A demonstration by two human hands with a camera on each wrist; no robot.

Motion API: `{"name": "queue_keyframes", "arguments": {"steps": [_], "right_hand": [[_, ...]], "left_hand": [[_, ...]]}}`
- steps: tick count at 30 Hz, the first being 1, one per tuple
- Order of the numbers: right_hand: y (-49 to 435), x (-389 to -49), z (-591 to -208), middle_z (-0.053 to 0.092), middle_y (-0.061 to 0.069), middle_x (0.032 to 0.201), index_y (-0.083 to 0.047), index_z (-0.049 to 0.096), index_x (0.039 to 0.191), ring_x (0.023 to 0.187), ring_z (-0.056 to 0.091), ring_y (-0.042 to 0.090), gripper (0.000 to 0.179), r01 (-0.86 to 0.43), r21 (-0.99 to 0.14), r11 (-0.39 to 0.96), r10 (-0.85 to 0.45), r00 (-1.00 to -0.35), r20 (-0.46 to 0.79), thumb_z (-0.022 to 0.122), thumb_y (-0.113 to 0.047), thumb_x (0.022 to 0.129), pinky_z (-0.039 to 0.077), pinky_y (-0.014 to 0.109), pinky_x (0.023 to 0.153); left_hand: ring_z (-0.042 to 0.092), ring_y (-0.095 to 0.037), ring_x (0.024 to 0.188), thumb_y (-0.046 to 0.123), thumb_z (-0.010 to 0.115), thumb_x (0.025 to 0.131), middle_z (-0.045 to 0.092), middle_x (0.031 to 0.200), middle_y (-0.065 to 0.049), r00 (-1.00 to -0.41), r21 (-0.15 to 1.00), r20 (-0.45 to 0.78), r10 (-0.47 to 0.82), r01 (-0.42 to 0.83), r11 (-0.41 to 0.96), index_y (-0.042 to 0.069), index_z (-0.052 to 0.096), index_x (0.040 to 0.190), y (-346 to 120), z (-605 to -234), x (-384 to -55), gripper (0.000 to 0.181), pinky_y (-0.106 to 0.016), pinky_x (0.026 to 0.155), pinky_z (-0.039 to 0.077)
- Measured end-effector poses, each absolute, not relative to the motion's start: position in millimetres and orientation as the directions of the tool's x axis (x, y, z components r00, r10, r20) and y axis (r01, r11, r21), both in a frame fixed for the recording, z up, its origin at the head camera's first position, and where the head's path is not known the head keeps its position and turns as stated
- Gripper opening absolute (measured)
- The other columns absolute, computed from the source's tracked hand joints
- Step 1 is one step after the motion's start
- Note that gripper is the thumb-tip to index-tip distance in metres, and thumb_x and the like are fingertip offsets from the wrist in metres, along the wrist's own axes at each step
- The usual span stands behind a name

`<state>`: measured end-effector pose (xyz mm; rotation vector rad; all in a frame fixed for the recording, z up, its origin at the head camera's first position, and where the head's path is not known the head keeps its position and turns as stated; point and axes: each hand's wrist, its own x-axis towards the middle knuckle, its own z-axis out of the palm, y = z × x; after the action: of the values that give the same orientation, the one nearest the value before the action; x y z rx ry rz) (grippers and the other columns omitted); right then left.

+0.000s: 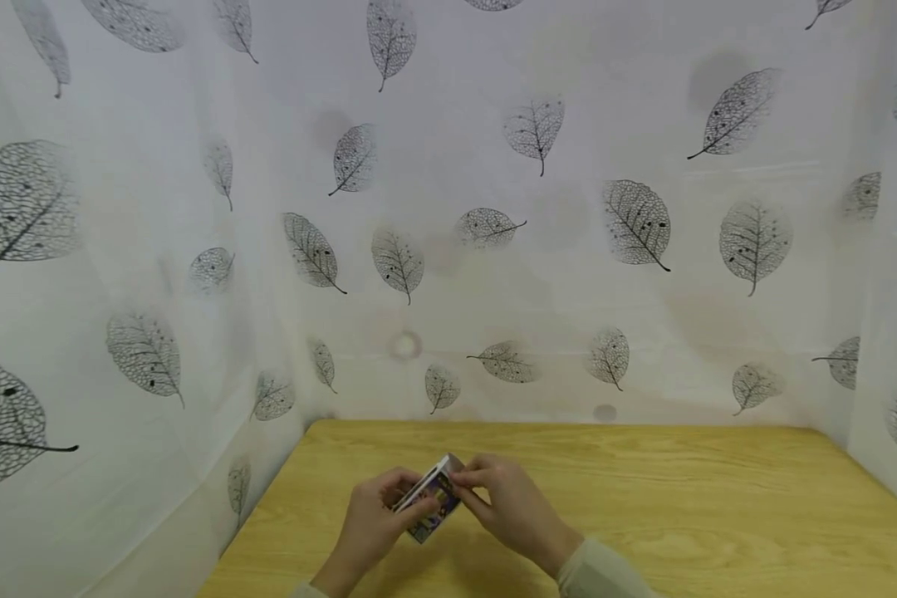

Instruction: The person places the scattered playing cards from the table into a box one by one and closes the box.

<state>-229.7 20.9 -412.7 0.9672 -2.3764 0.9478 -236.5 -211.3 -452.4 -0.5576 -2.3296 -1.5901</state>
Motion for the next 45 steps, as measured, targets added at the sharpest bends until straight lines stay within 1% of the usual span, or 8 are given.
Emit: {"name": "queue_keyframes", "arguments": {"steps": [7, 12, 16, 20, 24, 30, 38, 45], "right_hand": [[32, -233, -412, 0.07, -0.001, 0.103, -0.009, 0.082, 0.118, 0.093, 0.062, 0.009, 0.019, -0.718, -0.446, 0.534, -0.428, -0.684, 0.59, 0.077, -0.011, 0.1, 0.053, 0.023, 0.073], [43, -234, -409, 0.071, -0.001, 0.109, -0.011, 0.08, 0.123, 0.101, 0.069, 0.018, 0.021, -0.716, -0.481, 0.506, -0.407, -0.689, 0.6, 0.074, -0.014, 0.103, 0.062, 0.032, 0.085], [47, -235, -408, 0.07, 0.0, 0.11, -0.011, 0.078, 0.126, 0.101, 0.07, 0.018, 0.024, -0.727, -0.494, 0.478, -0.403, -0.681, 0.612, 0.073, -0.013, 0.103, 0.062, 0.032, 0.086], [48, -237, -409, 0.071, -0.001, 0.111, -0.009, 0.078, 0.127, 0.099, 0.07, 0.014, 0.027, -0.719, -0.515, 0.466, -0.387, -0.689, 0.612, 0.075, -0.01, 0.1, 0.059, 0.025, 0.079], [50, -238, -407, 0.073, 0.0, 0.114, -0.008, 0.077, 0.126, 0.1, 0.072, 0.015, 0.027, -0.723, -0.526, 0.448, -0.369, -0.685, 0.627, 0.077, -0.006, 0.098, 0.062, 0.026, 0.081], [50, -239, -404, 0.076, 0.0, 0.118, -0.01, 0.077, 0.125, 0.104, 0.075, 0.015, 0.029, -0.753, -0.509, 0.417, -0.365, -0.652, 0.664, 0.078, -0.003, 0.097, 0.065, 0.03, 0.09], [51, -238, -402, 0.077, -0.001, 0.117, -0.009, 0.076, 0.127, 0.104, 0.076, 0.014, 0.031, -0.772, -0.498, 0.395, -0.371, -0.63, 0.683, 0.077, -0.002, 0.097, 0.066, 0.031, 0.091], [56, -236, -403, 0.079, -0.004, 0.117, -0.012, 0.078, 0.123, 0.106, 0.075, 0.013, 0.031, -0.77, -0.467, 0.435, -0.325, -0.617, 0.717, 0.08, -0.002, 0.094, 0.065, 0.034, 0.092]], "left_hand": [[0.078, -0.008, 0.08, 0.02, 0.086, 0.093, 0.079, 0.099, -0.011, -0.892, 0.842, 0.415, 0.181, 0.452, 0.295, 0.012, 0.073, 0.103, -206, -450, -236, 0.019, -0.024, 0.068, 0.065], [0.079, -0.009, 0.082, 0.018, 0.083, 0.096, 0.078, 0.104, -0.015, -0.889, 0.852, 0.412, 0.197, 0.453, 0.261, 0.008, 0.069, 0.111, -199, -444, -233, 0.023, -0.027, 0.07, 0.066], [0.081, -0.011, 0.084, 0.014, 0.079, 0.099, 0.076, 0.103, -0.02, -0.874, 0.853, 0.428, 0.232, 0.475, 0.215, 0.007, 0.061, 0.126, -195, -444, -231, 0.033, -0.03, 0.069, 0.067], [0.081, -0.012, 0.085, 0.013, 0.075, 0.102, 0.074, 0.101, -0.021, -0.86, 0.849, 0.443, 0.255, 0.493, 0.19, 0.012, 0.049, 0.147, -193, -446, -231, 0.051, -0.031, 0.068, 0.068], [0.081, -0.013, 0.086, 0.01, 0.07, 0.105, 0.07, 0.099, -0.022, -0.827, 0.822, 0.488, 0.28, 0.543, 0.17, 0.018, 0.043, 0.158, -189, -448, -233, 0.06, -0.033, 0.067, 0.068], [0.081, -0.015, 0.089, 0.008, 0.067, 0.106, 0.068, 0.104, -0.025, -0.788, 0.796, 0.535, 0.305, 0.591, 0.132, 0.019, 0.043, 0.161, -182, -446, -235, 0.06, -0.035, 0.066, 0.068], [0.081, -0.015, 0.087, 0.005, 0.065, 0.106, 0.069, 0.105, -0.026, -0.77, 0.784, 0.565, 0.295, 0.613, 0.098, 0.015, 0.046, 0.156, -175, -441, -233, 0.054, -0.036, 0.064, 0.068], [0.081, -0.015, 0.09, 0.004, 0.065, 0.106, 0.069, 0.109, -0.027, -0.766, 0.788, 0.568, 0.302, 0.612, 0.072, 0.009, 0.046, 0.152, -164, -438, -234, 0.049, -0.037, 0.066, 0.068]]}}
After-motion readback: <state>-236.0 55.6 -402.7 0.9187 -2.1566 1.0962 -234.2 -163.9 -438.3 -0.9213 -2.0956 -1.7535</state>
